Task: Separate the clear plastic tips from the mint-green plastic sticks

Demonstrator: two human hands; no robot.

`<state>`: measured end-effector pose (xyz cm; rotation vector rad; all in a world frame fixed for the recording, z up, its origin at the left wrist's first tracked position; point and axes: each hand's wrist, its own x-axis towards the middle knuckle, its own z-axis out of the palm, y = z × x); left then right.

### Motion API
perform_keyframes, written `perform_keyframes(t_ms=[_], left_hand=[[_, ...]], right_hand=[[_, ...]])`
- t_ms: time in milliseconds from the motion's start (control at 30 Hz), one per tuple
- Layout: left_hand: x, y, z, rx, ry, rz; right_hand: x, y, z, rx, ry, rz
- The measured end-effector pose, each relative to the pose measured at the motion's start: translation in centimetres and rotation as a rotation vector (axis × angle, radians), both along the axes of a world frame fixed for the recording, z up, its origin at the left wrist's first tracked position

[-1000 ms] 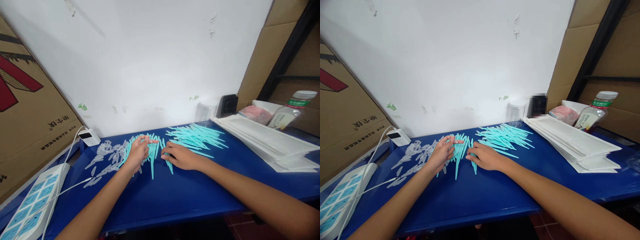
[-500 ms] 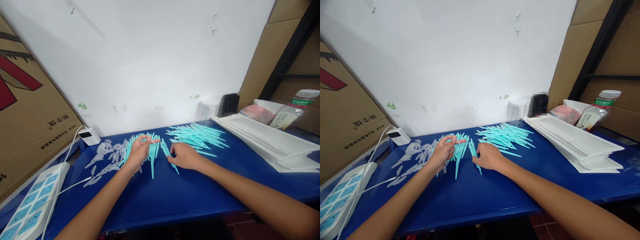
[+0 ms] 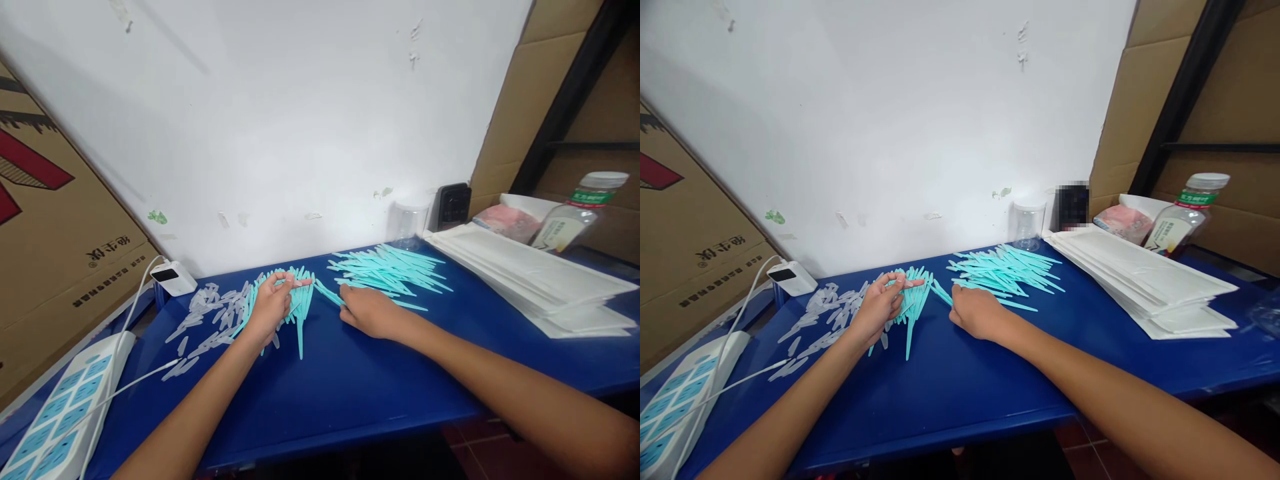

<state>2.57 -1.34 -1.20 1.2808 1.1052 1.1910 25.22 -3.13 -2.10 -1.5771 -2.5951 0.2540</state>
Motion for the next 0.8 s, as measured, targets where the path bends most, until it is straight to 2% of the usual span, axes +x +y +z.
perform_keyframes(t_ms=[100,300,400,533,700,800], left_hand=[[0.0,0.1,0.1,0.012,0.009,0.014],[-0.2,0.1,0.2,0.02,-0.002,0.032],[-0.3,0.1,0.2,0.031,-0.011,0.047],[-0.5,0.2,0.2,0.013,-0.036,0.084],[-0.6,0.5,-0.1,-0.027,-0.054,0.114],[-0.7,0.7,-0.3,-0.027,-0.057,0.144]], right_hand=[[0.9,0.4,0.3,-0.038,0.103,0.005],[2.1,1.9,0.0,-0.253,0.591,0.004],[2.4,2.5,-0.1,-0.315,0.753,0.033],[2.7,2.8,0.4,-0.237,0.783,0.035],[3.1,2.8,1.2,-0.292,0.839,0.05],[3.2,2.6,1.7,-0.274,0.849,0.06]])
